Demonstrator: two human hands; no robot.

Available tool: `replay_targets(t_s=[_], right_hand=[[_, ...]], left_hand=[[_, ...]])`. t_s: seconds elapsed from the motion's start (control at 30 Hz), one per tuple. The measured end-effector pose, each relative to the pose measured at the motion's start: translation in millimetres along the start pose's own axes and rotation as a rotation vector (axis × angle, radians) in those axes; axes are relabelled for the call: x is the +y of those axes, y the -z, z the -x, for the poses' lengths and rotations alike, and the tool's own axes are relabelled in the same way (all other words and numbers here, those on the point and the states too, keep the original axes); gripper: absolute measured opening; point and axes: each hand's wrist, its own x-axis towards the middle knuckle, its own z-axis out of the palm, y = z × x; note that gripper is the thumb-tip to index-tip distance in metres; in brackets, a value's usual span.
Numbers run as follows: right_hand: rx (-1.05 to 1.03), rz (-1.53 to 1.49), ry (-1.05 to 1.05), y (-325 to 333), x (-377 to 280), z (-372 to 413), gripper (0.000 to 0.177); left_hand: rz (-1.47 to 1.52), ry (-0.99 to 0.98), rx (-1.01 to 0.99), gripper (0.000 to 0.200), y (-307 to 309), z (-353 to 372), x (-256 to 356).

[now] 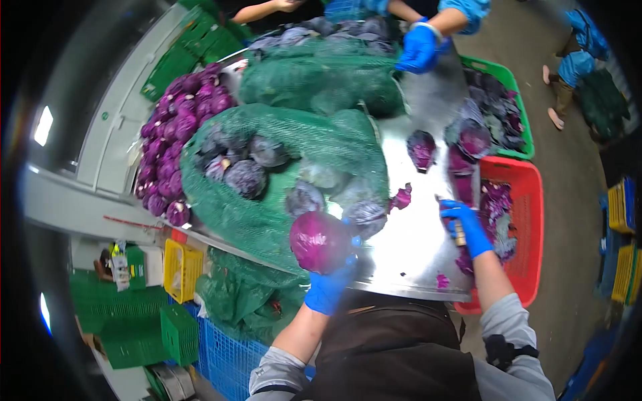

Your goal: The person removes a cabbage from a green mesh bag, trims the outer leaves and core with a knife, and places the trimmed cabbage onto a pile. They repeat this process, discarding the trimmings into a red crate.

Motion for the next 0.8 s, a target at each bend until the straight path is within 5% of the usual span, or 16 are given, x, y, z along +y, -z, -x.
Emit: replay_targets(t_s=[0.07, 0.13, 0.2, 0.27, 0.33, 0.4, 0.53, 0.8], right_hand=[[0.273, -0.032, 0.079, 31, -11, -9, 0.033], [0.587, -0.321, 0.162, 47, -16, -14, 0.030], [0.633, -0.207, 0.480, 32, -11, -8, 0.025], [0.527, -0.127, 0.539, -6, 3, -9, 0.025], [0.412, -0.002, 0.305, -59, 15, -6, 0.025], [0.333, -0.024, 0.275, -86, 45, -19, 0.020], [0.573, -0.012, 0.232, -126, 78, -20, 0.017], [0.682, 0.044, 0.376, -107, 103, -40, 0.014]], left_hand=[[0.515, 0.064, -0.171, 0.046, -12, 0, 19], [0.229, -0.012, -0.255, 0.056, 33, 3, 34], [0.600, -0.032, -0.209, 0.066, 18, 5, 57], [0.709, -0.024, -0.089, 0.073, 43, 7, 83], [0.423, -0.061, -0.347, 0.068, 59, 6, 135], [0.196, -0.346, 0.187, 0.073, 74, 11, 194], [0.352, -0.692, 0.434, 0.070, 88, 10, 335], [0.381, -0.820, 0.605, 0.083, 258, -26, 529]])
